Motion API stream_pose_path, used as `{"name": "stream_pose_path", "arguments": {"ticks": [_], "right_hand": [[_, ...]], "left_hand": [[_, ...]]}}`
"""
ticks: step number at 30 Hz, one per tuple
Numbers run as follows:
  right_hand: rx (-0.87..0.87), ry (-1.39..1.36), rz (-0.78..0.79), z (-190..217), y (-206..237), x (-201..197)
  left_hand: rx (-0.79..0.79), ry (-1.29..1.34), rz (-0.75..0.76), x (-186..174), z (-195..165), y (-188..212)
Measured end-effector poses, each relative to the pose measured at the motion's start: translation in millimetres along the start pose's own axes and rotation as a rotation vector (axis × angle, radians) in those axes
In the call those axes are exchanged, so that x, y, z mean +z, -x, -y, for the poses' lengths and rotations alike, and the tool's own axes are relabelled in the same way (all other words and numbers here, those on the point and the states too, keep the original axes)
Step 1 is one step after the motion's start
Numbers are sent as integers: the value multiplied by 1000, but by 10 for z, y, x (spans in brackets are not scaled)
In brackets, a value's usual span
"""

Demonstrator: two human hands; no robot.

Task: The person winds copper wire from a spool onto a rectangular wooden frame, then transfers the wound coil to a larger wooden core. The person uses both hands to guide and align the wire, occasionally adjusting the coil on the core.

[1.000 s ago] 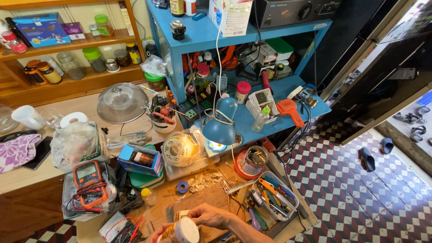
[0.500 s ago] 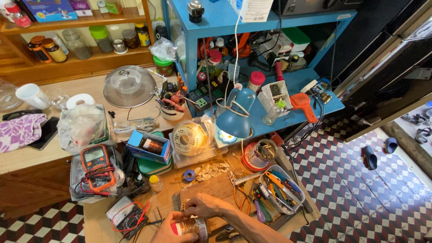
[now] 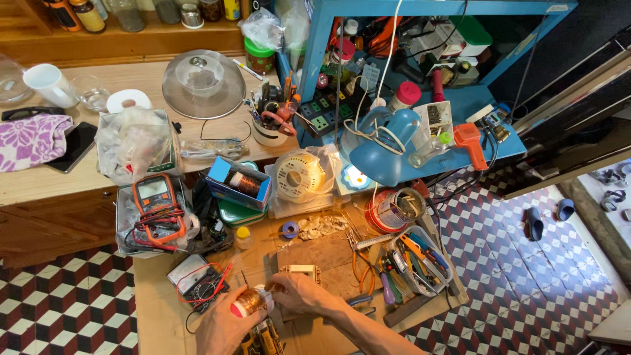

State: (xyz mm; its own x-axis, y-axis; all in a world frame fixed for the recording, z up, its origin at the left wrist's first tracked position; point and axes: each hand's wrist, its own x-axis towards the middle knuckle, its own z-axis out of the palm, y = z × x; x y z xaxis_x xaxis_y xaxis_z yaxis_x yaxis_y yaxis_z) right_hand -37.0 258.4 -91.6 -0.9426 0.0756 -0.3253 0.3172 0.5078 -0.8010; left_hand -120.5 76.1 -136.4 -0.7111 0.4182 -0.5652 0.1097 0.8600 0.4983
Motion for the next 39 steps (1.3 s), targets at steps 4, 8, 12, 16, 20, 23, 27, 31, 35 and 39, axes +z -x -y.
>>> {"name": "stream_pose_path", "arguments": {"ticks": [4,8,12,16,20,23,27,31,35,39], "right_hand": [[-116,216,-68,40,-111,266],[-84,232,-79,168,-357,437],[-155,16,-320,344,-652,366],[-122,134,-517,320,-712,-12],[4,376,-438,54,-270,-377],[47,546,-437,-224,203,-469],[240,492,-195,-574,689,-436],[293,243,23,-690,862,-74],[-72,143,165,-450,646,284],[72,-64,218,-59,307,345]], "left_hand": [[-33,-8,-168,-98,354,-68],[-14,-54,-299,-209,532,-145],[31,1,-409,-270,458,-132],[73,29,-345,-246,180,-76],[187,11,-245,-144,-167,-57],[251,-12,-198,28,-469,-4],[371,0,-201,135,-751,91],[292,-41,-359,-42,-629,157],[60,-6,-593,-343,-195,189],[517,-423,-830,-747,418,341]]}}
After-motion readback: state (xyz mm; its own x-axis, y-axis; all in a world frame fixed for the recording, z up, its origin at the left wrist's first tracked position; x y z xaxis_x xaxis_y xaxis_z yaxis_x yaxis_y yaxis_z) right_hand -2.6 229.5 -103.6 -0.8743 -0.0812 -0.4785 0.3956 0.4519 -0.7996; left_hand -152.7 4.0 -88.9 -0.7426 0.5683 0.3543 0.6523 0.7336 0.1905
